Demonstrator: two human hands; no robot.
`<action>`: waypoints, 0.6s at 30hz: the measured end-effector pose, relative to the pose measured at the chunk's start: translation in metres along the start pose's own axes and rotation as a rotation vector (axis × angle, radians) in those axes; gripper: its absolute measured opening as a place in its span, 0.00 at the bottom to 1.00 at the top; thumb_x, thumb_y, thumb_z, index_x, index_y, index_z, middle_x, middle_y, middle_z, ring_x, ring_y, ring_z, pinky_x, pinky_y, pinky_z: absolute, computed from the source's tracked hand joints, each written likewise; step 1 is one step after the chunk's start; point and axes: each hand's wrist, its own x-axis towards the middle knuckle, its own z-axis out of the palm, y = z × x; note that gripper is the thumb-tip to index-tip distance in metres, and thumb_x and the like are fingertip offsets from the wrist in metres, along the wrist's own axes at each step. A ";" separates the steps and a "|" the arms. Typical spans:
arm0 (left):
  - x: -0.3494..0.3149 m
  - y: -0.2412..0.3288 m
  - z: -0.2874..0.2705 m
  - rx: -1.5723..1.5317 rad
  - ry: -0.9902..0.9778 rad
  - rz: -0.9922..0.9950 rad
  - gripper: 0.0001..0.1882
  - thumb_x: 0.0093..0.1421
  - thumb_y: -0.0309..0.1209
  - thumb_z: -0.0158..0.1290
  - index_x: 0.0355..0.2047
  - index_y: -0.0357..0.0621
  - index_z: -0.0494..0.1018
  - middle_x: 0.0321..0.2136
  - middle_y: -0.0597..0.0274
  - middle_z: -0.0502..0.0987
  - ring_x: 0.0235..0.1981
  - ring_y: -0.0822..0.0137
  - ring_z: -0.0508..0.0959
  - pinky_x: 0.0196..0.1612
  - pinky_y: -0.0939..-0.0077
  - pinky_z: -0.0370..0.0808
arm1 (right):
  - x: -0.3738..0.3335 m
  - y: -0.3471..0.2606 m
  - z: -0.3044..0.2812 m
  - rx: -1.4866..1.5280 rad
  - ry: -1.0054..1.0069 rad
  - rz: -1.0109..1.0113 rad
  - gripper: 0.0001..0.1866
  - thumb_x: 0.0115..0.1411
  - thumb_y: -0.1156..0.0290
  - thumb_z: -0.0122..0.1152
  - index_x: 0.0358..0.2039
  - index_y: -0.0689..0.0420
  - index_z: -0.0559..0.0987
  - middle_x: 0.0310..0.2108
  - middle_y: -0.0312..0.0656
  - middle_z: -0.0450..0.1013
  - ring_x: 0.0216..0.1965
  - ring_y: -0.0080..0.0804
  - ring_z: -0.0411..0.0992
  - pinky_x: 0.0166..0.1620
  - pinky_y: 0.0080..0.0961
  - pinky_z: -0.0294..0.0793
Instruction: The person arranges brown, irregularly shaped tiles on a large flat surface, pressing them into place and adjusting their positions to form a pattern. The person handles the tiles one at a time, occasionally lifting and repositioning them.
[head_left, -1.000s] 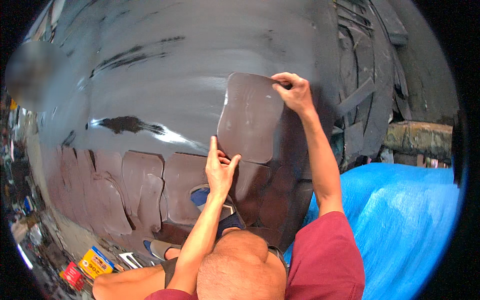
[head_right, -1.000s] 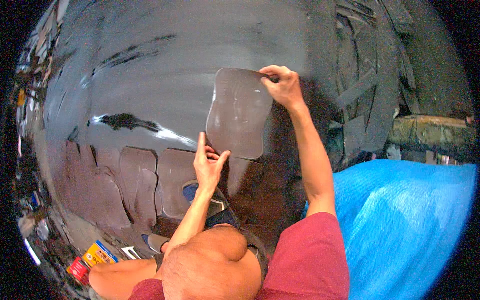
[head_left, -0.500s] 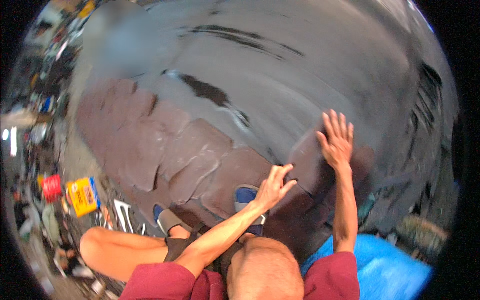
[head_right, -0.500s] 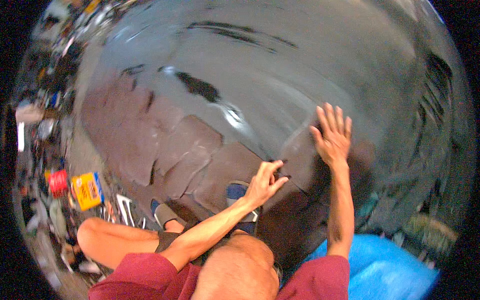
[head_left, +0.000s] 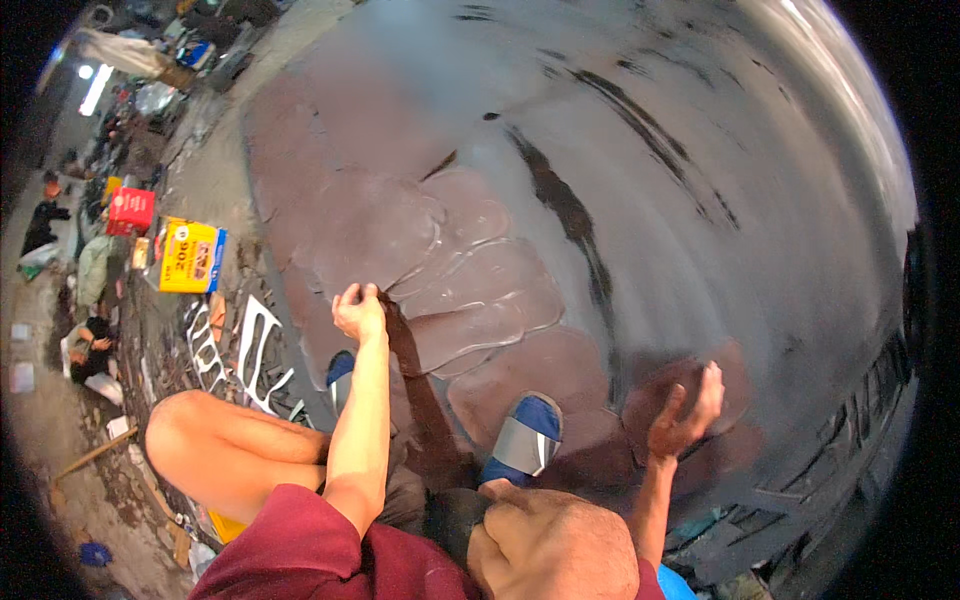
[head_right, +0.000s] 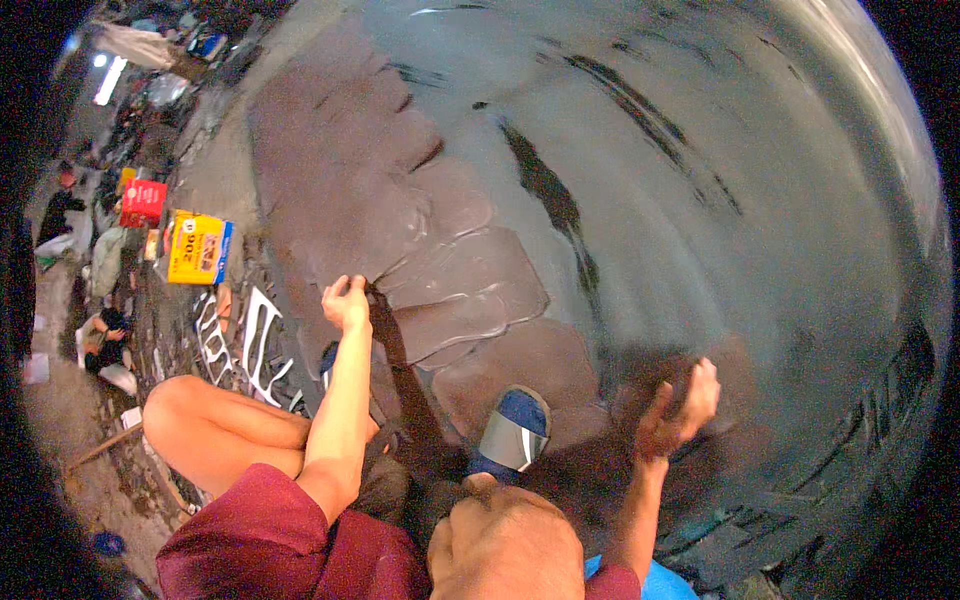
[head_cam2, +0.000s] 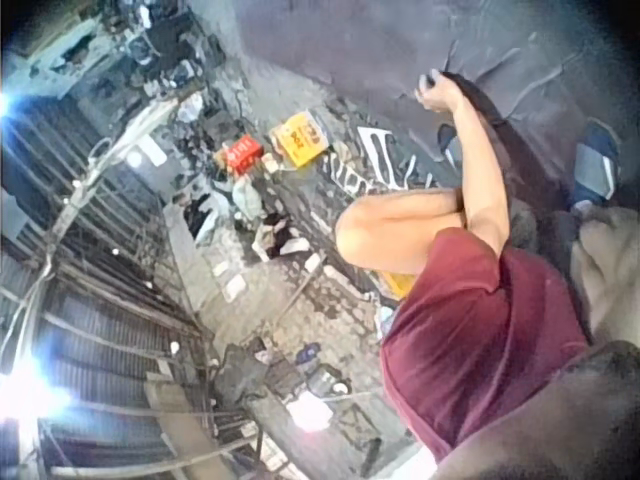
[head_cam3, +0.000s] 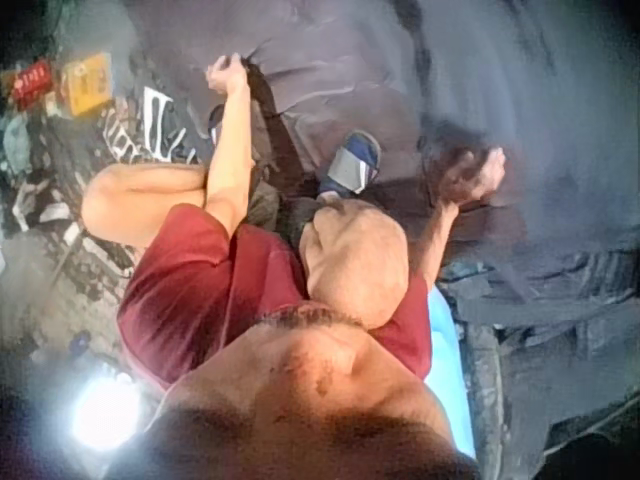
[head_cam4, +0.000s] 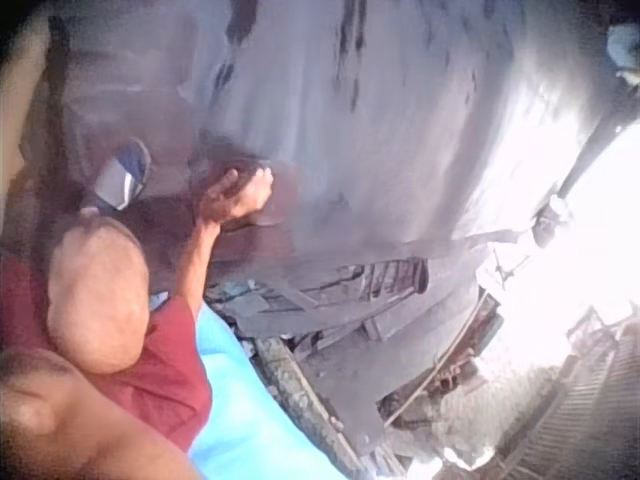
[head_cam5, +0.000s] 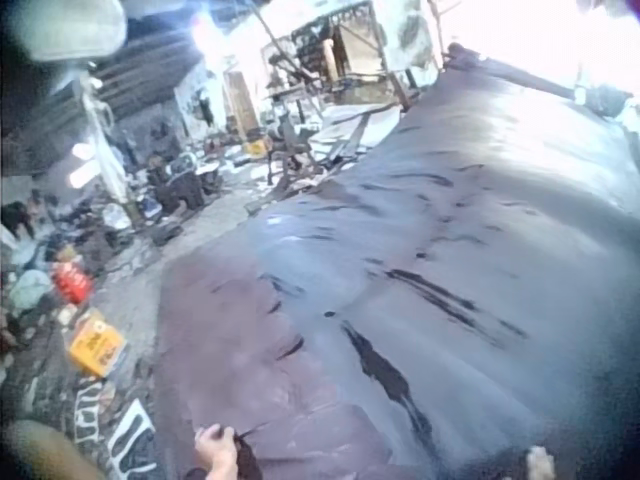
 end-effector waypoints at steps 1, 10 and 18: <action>0.007 -0.001 0.005 -0.153 -0.051 -0.183 0.34 0.51 0.40 0.70 0.55 0.35 0.78 0.56 0.39 0.78 0.58 0.44 0.77 0.61 0.50 0.74 | 0.004 -0.008 0.002 0.096 -0.027 0.016 0.23 0.71 0.64 0.59 0.61 0.62 0.75 0.63 0.53 0.72 0.64 0.54 0.68 0.69 0.49 0.61; -0.010 -0.005 -0.016 0.235 0.102 -0.072 0.26 0.48 0.44 0.75 0.46 0.48 0.83 0.42 0.51 0.82 0.45 0.50 0.82 0.51 0.51 0.78 | -0.007 0.002 -0.024 0.067 -0.053 0.190 0.21 0.65 0.75 0.63 0.59 0.60 0.77 0.60 0.49 0.75 0.62 0.48 0.72 0.67 0.46 0.65; -0.026 0.109 -0.044 -0.373 -0.068 0.638 0.09 0.58 0.21 0.60 0.40 0.40 0.79 0.39 0.59 0.83 0.40 0.58 0.82 0.47 0.62 0.77 | -0.008 -0.009 -0.026 0.111 -0.181 0.125 0.21 0.61 0.77 0.66 0.56 0.59 0.79 0.57 0.47 0.78 0.60 0.45 0.74 0.66 0.46 0.67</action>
